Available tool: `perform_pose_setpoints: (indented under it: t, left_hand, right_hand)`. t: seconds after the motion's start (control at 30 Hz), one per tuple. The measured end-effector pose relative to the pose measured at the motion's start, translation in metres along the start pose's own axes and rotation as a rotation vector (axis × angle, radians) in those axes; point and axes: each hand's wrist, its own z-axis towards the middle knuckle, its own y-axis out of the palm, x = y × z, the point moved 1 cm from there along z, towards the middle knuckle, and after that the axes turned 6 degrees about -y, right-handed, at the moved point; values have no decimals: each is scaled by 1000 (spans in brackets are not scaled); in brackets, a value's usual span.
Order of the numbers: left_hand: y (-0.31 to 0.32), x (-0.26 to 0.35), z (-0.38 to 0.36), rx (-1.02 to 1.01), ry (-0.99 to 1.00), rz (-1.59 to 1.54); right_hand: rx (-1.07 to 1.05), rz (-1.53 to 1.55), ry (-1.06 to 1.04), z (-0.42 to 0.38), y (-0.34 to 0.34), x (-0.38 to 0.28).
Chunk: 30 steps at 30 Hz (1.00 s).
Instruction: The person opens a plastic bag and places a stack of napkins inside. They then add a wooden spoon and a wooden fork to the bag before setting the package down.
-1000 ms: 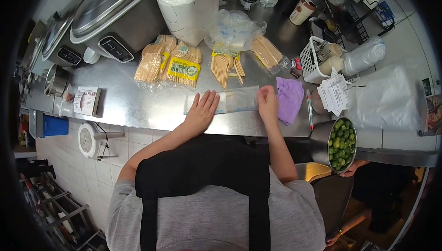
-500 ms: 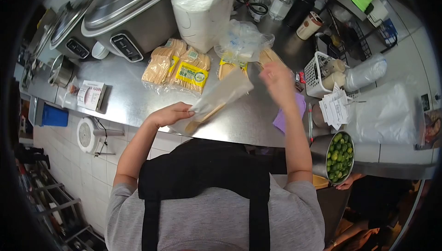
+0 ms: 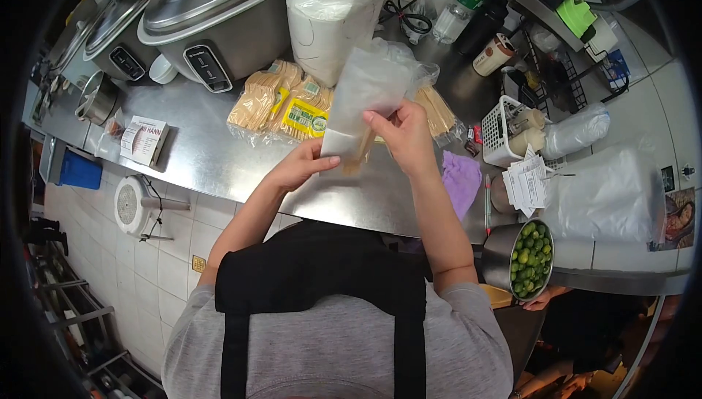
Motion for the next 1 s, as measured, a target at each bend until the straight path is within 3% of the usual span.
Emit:
perform_pose_setpoints:
  t: [0.1, 0.17, 0.27, 0.4, 0.47, 0.5, 0.57, 0.67, 0.87, 1.0]
  left_hand:
    - [3, 17, 9, 71, 67, 23]
    - [1, 14, 20, 119, 86, 85]
    - [3, 18, 26, 120, 56, -20]
    - [2, 26, 34, 159, 20, -71]
    - [-3, 25, 39, 228, 178, 98]
    - [3, 36, 31, 265, 198, 160]
    - [9, 22, 20, 355, 254, 278]
    - [22, -11, -8, 495, 430, 491]
    - [1, -106, -36, 332, 53, 579]
    - [5, -94, -34, 356, -114, 576]
  right_hand:
    - [-95, -84, -118, 0, -1, 1]
    - [-91, -115, 86, 10, -10, 22]
    - [1, 108, 27, 11, -2, 7]
    - [13, 55, 95, 15, -11, 21]
    - [23, -228, -134, 15, -10, 23]
    - [24, -224, -126, 10, -7, 25]
    - [47, -554, -305, -6, -3, 22]
    - [-106, -653, -379, -43, -5, 47]
    - [-154, -522, -23, -117, -2, 114]
    - [-45, -521, 141, -119, -3, 120]
